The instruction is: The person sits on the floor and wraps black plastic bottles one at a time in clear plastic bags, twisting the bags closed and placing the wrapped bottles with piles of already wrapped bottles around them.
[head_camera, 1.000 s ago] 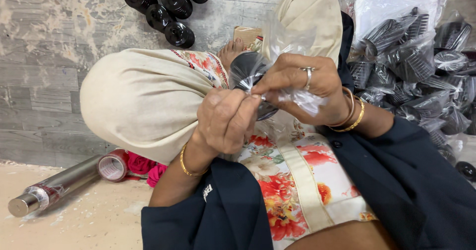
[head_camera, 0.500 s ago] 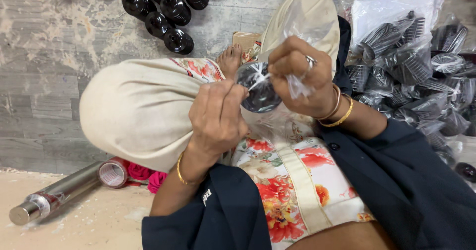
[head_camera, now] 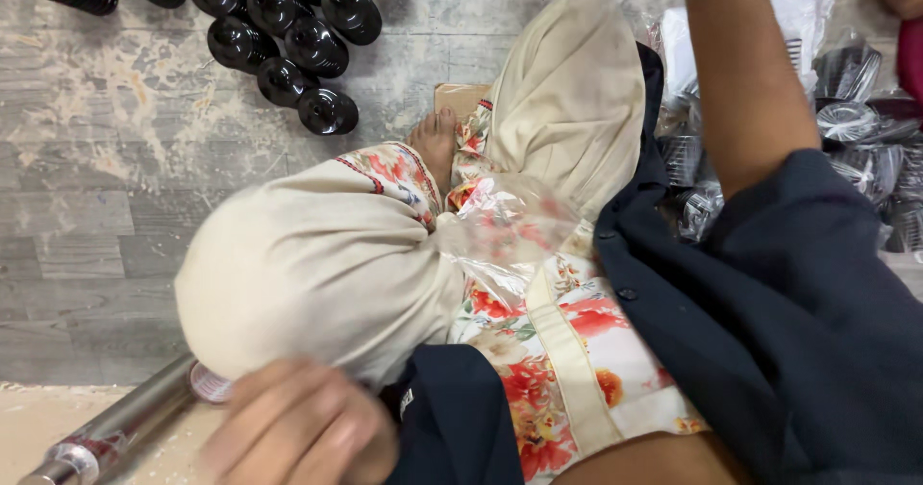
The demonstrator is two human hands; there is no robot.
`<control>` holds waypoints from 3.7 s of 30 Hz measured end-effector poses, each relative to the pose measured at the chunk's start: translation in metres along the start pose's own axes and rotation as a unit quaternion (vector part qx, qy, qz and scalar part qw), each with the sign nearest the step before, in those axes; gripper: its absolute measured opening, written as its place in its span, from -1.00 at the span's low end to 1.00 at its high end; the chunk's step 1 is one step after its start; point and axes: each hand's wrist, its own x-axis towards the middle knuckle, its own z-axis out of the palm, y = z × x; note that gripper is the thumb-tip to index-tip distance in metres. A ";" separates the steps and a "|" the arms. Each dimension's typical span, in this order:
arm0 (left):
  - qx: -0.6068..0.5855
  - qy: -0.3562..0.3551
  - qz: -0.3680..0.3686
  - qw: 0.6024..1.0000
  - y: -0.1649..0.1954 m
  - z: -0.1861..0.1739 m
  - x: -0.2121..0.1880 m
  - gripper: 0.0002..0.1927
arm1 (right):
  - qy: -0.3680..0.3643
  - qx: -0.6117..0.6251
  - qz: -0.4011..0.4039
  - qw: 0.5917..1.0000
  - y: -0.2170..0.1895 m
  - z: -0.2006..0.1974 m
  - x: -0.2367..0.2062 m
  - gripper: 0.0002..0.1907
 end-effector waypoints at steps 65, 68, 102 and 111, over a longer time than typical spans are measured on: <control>-0.163 -0.065 -0.201 0.964 -0.222 0.150 0.033 -0.93 | 0.302 0.489 -0.145 0.805 -0.184 -0.006 -0.034 -0.35; -0.101 -0.085 -0.137 0.982 -0.212 0.153 0.043 -0.95 | 0.222 0.533 -0.085 0.812 -0.202 0.001 -0.031 -0.55; -0.237 -0.184 -0.133 0.945 -0.197 0.153 0.060 -0.70 | 0.140 0.450 -0.155 0.869 -0.196 -0.029 -0.020 -0.82; -0.263 -0.205 -0.108 0.937 -0.204 0.156 0.048 -0.80 | 0.165 0.462 -0.087 0.867 -0.191 -0.010 -0.021 -0.65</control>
